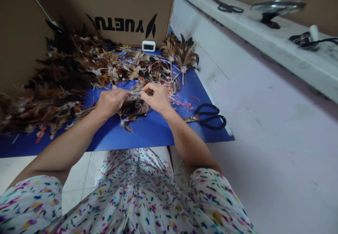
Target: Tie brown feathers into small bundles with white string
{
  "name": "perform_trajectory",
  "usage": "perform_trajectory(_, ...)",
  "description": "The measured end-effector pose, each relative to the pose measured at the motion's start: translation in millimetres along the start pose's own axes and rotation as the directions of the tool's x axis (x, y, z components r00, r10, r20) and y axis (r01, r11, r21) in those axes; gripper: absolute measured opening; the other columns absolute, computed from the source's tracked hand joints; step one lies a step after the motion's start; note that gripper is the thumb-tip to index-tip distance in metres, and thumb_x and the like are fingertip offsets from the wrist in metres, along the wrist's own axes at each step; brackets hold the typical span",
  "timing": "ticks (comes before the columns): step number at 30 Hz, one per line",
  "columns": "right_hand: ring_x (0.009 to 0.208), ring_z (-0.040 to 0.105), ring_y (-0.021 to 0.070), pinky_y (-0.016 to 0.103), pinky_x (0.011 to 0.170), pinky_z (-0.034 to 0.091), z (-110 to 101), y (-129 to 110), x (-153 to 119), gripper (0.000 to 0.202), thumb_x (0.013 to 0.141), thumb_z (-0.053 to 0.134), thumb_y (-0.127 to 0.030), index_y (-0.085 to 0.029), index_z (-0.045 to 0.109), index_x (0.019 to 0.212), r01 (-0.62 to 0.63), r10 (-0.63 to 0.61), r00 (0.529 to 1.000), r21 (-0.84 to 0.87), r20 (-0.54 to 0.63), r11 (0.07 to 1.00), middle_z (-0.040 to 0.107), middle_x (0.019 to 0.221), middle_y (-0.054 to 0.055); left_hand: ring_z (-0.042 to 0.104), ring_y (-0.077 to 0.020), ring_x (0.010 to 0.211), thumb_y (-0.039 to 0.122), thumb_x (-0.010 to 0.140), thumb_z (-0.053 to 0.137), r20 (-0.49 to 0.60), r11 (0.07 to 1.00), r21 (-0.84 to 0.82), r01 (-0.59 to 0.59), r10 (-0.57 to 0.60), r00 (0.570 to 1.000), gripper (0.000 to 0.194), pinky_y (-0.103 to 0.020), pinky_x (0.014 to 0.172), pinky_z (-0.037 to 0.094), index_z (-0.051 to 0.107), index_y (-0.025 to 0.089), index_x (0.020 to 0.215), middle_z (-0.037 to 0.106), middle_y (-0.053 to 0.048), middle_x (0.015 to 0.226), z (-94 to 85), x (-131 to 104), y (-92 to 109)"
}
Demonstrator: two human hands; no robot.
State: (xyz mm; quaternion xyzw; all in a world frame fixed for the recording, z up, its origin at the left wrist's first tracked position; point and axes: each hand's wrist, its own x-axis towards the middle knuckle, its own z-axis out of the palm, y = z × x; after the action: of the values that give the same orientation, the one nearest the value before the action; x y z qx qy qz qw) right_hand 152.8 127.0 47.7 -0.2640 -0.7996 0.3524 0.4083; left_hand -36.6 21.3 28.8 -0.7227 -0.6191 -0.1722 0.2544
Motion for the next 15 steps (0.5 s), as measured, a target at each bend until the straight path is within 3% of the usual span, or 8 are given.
perform_trajectory(15, 0.065, 0.062, 0.0143, 0.030, 0.067, 0.046, 1.6, -2.0, -1.2, 0.007, 0.072, 0.065, -0.024, -0.018, 0.067, 0.069, -0.031, 0.031, 0.999, -0.031, 0.005, 0.999, 0.069, 0.069, 0.001, 0.065, -0.0193, 0.066, 0.017, 0.096, 0.047, -0.021, 1.000, 0.002, 0.011, -0.011, 1.000, 0.026, -0.030, 0.054, 0.040, 0.073, 0.017, 0.097, 0.073, -0.009, 0.079, -0.1, -0.2, 0.8)
